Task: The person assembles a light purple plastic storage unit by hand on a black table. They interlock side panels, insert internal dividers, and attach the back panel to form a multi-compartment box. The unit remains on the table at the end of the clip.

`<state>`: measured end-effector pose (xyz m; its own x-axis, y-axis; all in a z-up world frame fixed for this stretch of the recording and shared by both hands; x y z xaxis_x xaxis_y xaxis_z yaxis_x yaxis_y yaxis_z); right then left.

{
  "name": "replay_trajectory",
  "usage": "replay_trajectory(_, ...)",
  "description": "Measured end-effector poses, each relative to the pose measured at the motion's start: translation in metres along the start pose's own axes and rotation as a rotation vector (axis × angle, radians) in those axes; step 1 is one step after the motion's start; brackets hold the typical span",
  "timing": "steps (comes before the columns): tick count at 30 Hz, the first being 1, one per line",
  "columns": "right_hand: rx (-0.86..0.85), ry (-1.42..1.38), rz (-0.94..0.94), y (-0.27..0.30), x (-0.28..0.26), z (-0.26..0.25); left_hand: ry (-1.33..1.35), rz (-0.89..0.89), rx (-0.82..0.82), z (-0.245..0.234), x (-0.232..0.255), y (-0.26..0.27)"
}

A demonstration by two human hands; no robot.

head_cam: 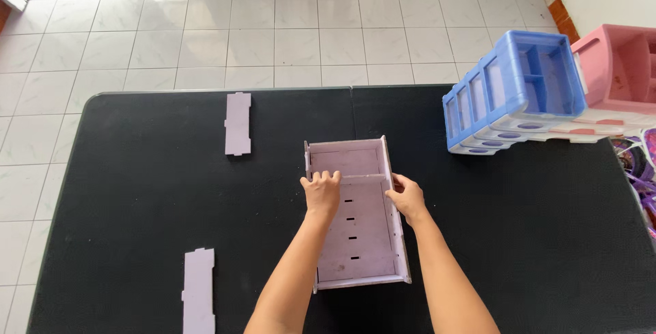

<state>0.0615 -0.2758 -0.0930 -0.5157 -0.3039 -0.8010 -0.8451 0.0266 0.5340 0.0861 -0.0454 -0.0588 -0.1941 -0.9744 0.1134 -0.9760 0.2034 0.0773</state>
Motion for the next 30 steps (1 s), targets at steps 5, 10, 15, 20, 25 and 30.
replay_trajectory(5,-0.017,0.018,-0.065,0.001,-0.006,0.001,0.05,0.025,0.102,-0.004,-0.006,0.005)
replay_trajectory(10,-0.023,0.027,-0.035,0.009,-0.02,0.002,-0.014,0.032,0.085,0.004,-0.001,0.006)
replay_trajectory(15,0.336,0.676,-0.545,0.047,-0.109,0.021,-0.043,0.03,0.116,0.001,0.002,0.001)
replay_trajectory(20,0.119,1.054,-0.713,0.034,-0.128,0.09,0.02,0.051,-0.077,0.003,-0.006,0.002)
replay_trajectory(25,0.032,1.171,-0.496,0.002,-0.1,0.095,0.124,0.033,0.224,-0.054,-0.024,0.032)
replay_trajectory(30,-0.099,1.32,-0.471,-0.021,-0.082,0.108,0.786,-0.413,-0.057,-0.014,-0.075,0.052)
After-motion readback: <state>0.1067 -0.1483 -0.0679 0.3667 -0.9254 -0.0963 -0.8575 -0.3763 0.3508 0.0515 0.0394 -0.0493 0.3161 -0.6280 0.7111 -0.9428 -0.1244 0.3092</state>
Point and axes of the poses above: each hand's wrist, its own y-axis away from the middle knuckle, its own z-axis out of the palm, x = y × z, the point moved 8 cm from there along -y, towards the middle knuckle, and after that the axes turned 11 degrees about -x, right-handed, at the moved point
